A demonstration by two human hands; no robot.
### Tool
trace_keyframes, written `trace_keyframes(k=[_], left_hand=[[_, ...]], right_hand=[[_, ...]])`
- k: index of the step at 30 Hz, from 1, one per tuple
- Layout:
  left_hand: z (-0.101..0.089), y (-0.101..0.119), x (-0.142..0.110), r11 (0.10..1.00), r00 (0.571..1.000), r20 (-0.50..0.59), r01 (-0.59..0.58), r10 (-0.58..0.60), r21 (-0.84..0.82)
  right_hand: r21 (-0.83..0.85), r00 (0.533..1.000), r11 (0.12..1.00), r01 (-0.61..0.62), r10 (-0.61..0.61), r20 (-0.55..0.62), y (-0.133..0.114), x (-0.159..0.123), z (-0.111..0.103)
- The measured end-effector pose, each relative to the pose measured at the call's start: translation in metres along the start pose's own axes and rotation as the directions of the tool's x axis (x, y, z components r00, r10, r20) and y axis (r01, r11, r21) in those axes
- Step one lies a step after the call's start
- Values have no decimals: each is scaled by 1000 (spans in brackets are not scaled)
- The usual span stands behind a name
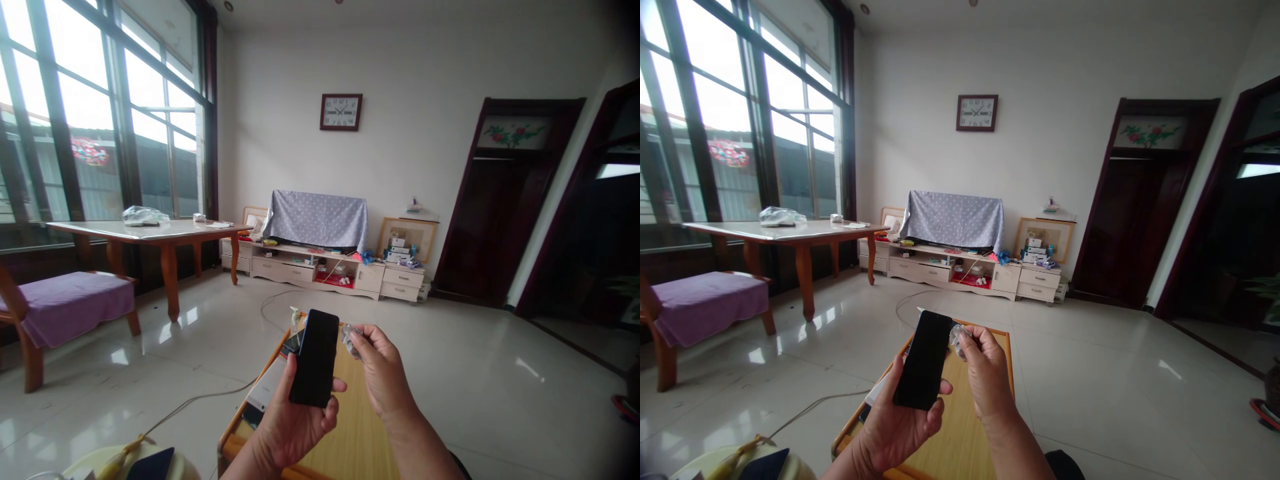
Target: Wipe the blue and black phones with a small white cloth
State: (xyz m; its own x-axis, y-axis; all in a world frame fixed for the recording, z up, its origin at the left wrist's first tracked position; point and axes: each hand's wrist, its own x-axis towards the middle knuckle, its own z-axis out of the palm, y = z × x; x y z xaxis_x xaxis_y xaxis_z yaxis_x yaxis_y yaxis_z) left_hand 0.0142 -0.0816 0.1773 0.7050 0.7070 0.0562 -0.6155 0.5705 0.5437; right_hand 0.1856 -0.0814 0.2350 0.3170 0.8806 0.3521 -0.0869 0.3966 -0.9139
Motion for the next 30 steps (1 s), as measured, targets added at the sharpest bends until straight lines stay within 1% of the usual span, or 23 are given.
trace_keyframes(k=[4, 7, 10, 13, 15, 16, 19, 21, 23, 25, 27, 28, 30], left_hand=[[4, -1, 0, 1000, 1000, 8, 19, -19, -3], [4, -3, 1, 999, 999, 46, 29, -28, -27], [3, -4, 2, 997, 997, 67, 40, -36, -62], [0, -4, 2, 996, 997, 58, 52, -48, -74], [-2, -3, 2, 996, 997, 52, 58, -54, -72], [-2, -3, 2, 995, 997, 49, 58, -54, -77], [-4, -2, 2, 991, 998, 34, 57, -53, -122], [-3, -2, 2, 989, 998, 27, 54, -51, -138], [-2, -2, 2, 992, 998, 39, 46, -42, -113], [0, -2, 2, 997, 998, 60, 32, -28, -75], [0, -3, 2, 998, 997, 76, 20, -16, -57], [-1, -3, 2, 998, 997, 82, 18, -13, -60], [-3, -2, 2, 996, 996, 83, 27, -19, -88]], right_hand=[[-122, 997, 990, 72, -72, -1, -3, -1, 4], [-260, 985, 951, 167, -170, 10, -3, 2, 7], [-409, 948, 867, 283, -317, -14, -1, 6, 6], [-574, 905, 742, 346, -426, -4, -1, 7, 5], [-645, 896, 668, 371, -441, 59, -1, 2, 7], [-663, 898, 643, 383, -428, 103, -1, -2, 9], [-667, 896, 607, 432, -370, 245, -1, -17, 18], [-656, 886, 597, 462, -347, 308, -2, -21, 21], [-672, 883, 578, 463, -370, 290, -4, -18, 19], [-714, 883, 553, 430, -422, 205, -8, -9, 15], [-751, 871, 527, 398, -473, 130, -9, -1, 11], [-763, 864, 511, 396, -489, 120, -8, -1, 10], [-777, 851, 463, 427, -496, 172, -4, -5, 14]])
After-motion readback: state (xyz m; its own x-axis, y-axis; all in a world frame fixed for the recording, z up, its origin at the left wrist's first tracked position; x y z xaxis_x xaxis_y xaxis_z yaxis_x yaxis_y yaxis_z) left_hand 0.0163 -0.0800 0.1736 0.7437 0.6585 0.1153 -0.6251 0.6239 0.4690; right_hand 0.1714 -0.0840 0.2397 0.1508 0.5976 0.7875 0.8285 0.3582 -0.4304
